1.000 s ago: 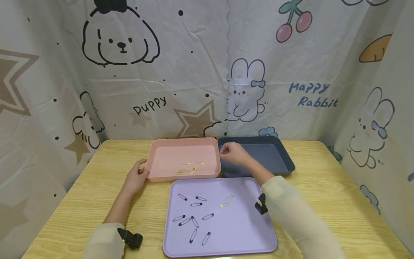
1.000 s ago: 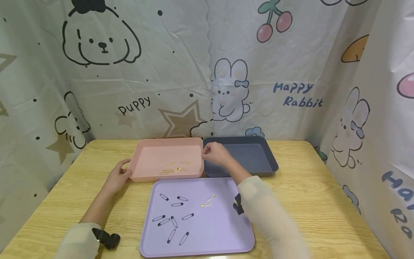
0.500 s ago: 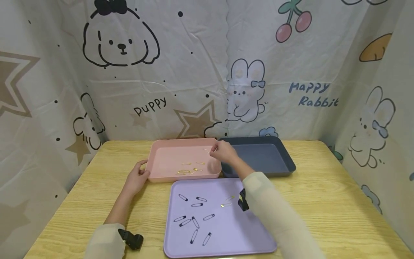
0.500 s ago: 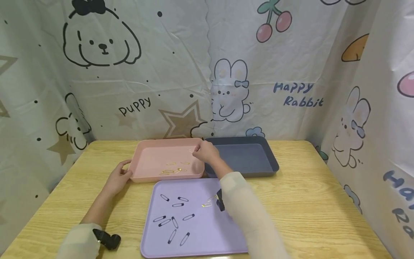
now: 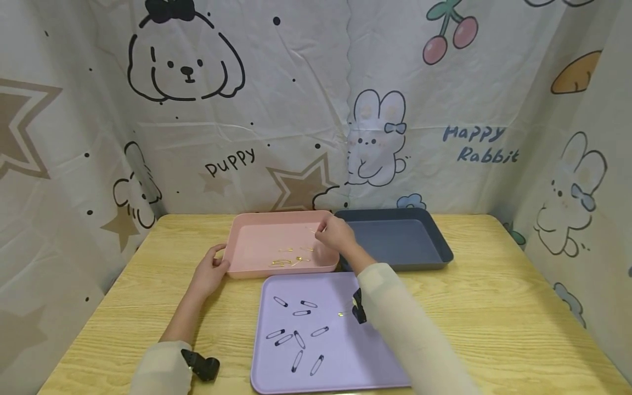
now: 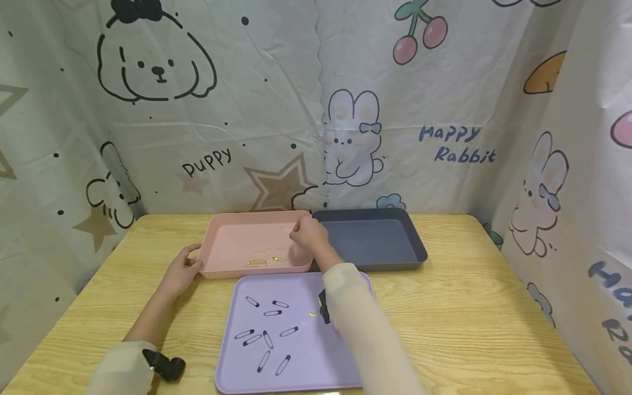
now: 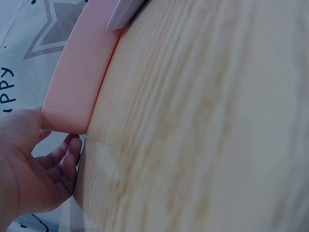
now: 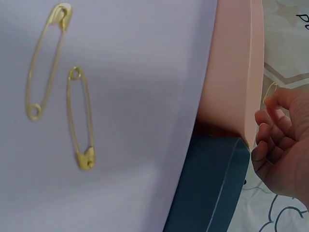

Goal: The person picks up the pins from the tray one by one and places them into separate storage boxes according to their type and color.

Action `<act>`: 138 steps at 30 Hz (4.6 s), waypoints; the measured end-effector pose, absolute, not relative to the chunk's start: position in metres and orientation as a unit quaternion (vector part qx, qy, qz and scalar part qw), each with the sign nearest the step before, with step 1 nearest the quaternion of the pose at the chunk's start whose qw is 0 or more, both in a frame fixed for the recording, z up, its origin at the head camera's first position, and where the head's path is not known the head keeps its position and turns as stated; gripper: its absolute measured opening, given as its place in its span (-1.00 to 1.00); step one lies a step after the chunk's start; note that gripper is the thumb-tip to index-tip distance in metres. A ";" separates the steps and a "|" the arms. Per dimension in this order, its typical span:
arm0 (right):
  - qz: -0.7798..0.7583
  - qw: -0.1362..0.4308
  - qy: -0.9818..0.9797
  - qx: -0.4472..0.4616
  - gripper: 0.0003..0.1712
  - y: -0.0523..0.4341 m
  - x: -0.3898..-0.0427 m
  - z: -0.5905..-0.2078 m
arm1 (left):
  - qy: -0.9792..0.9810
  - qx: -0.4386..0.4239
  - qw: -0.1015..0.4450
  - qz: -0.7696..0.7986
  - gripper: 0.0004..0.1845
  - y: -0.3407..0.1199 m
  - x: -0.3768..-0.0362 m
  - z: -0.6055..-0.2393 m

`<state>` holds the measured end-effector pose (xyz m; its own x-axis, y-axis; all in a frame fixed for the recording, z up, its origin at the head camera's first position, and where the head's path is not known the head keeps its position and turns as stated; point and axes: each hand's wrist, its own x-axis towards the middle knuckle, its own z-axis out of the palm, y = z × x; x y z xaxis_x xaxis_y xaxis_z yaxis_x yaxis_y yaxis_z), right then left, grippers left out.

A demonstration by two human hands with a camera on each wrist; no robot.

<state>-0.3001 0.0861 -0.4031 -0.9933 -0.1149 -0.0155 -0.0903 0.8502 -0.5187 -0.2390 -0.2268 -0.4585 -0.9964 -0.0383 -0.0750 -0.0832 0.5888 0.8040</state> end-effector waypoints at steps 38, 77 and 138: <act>-0.325 -0.016 0.943 -0.072 -0.84 0.098 -0.295 -0.413 | 0.889 -0.031 0.021 0.456 -0.45 -0.227 -0.238 -0.459; -0.352 0.012 0.918 -0.182 -0.93 0.152 -0.228 -0.411 | 0.898 -0.027 0.025 0.439 -0.43 -0.224 -0.235 -0.453; -0.279 0.090 0.918 -0.267 -0.92 0.170 -0.171 -0.448 | 0.893 -0.027 0.030 0.448 -0.44 -0.226 -0.234 -0.454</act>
